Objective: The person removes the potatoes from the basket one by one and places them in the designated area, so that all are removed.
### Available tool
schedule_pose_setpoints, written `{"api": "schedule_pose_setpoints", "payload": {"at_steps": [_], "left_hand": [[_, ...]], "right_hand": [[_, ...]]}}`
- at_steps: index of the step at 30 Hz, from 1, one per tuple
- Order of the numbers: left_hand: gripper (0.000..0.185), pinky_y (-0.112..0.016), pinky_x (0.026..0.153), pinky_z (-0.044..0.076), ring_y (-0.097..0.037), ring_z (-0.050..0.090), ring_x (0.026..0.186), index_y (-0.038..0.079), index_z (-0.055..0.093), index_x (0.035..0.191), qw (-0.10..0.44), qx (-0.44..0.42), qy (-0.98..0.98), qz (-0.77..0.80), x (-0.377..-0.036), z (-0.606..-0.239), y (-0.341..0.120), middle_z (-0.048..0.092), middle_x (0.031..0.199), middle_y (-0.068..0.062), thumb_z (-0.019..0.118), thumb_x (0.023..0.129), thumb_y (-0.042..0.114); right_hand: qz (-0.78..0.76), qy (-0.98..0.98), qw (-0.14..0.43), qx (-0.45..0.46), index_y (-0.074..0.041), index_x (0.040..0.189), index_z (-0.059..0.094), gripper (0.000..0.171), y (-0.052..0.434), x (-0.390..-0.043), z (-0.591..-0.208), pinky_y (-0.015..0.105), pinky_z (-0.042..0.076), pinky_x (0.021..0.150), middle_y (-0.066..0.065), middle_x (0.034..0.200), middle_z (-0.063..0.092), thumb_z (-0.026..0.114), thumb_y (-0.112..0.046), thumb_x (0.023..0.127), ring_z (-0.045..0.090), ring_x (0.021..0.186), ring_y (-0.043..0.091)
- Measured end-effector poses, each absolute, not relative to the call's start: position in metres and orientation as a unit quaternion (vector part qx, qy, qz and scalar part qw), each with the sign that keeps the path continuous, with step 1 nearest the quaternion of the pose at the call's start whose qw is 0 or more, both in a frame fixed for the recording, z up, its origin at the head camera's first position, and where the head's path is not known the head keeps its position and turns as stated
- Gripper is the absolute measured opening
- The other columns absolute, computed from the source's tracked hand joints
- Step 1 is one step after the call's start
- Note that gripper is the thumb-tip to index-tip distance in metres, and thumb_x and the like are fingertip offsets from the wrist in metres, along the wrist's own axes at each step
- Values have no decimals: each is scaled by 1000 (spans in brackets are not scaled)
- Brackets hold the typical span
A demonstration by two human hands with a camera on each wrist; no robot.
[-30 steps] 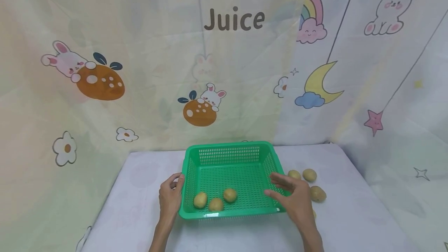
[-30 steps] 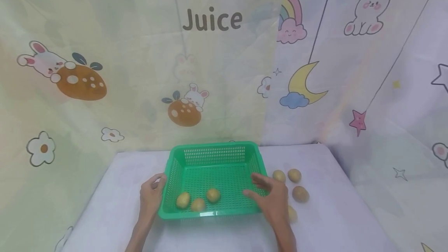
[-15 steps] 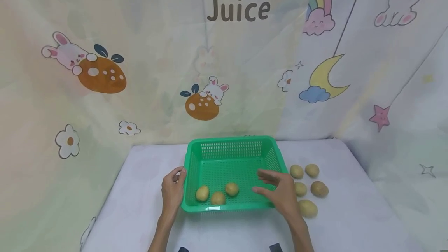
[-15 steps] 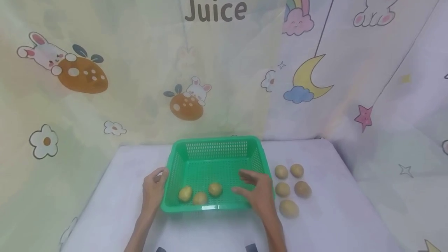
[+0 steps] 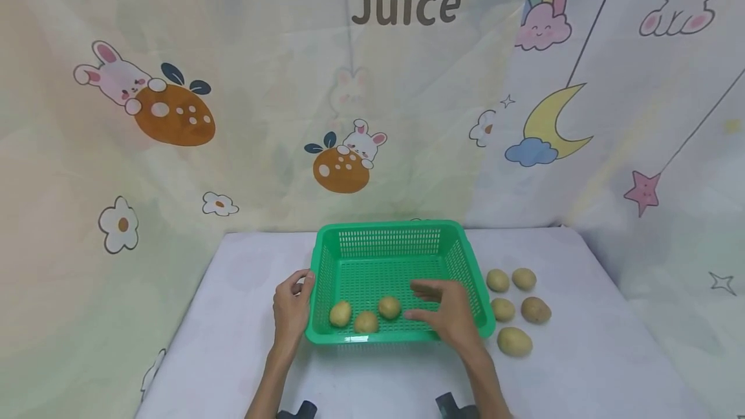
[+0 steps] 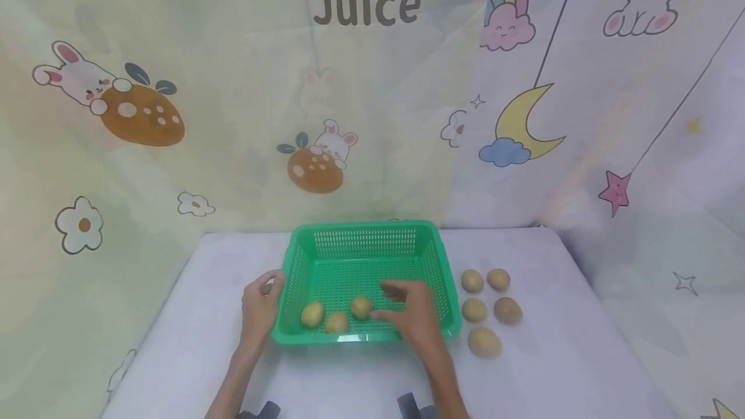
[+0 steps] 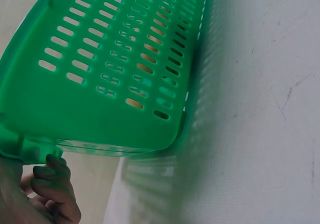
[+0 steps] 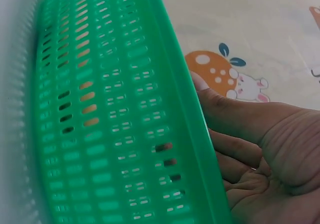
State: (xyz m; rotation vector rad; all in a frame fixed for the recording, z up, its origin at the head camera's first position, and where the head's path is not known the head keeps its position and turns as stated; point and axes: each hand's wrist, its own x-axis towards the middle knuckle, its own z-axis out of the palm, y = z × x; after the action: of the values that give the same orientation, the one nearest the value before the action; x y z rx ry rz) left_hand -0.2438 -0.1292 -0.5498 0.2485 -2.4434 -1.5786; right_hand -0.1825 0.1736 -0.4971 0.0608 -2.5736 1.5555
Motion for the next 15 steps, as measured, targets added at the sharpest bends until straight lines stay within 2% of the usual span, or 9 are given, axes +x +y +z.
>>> {"api": "schedule_pose_setpoints", "payload": {"at_steps": [8,15], "left_hand": [[40,-26,60,53,-16,72,67,2,73,136,108,90,-832,-536,-243,-549,-128,81,94,-21,59,114,33],[42,-26,61,55,-15,73,69,2,72,138,99,86,-831,-540,-243,-550,-129,82,96,-21,58,114,35]], "right_hand": [[481,-873,73,35,-4,125,80,57,159,-192,-496,53,62,101,12,122,83,100,-5,72,79,114,33],[420,-905,50,54,4,125,77,59,145,-197,-498,58,60,101,21,123,80,99,-3,71,76,117,41]]}}
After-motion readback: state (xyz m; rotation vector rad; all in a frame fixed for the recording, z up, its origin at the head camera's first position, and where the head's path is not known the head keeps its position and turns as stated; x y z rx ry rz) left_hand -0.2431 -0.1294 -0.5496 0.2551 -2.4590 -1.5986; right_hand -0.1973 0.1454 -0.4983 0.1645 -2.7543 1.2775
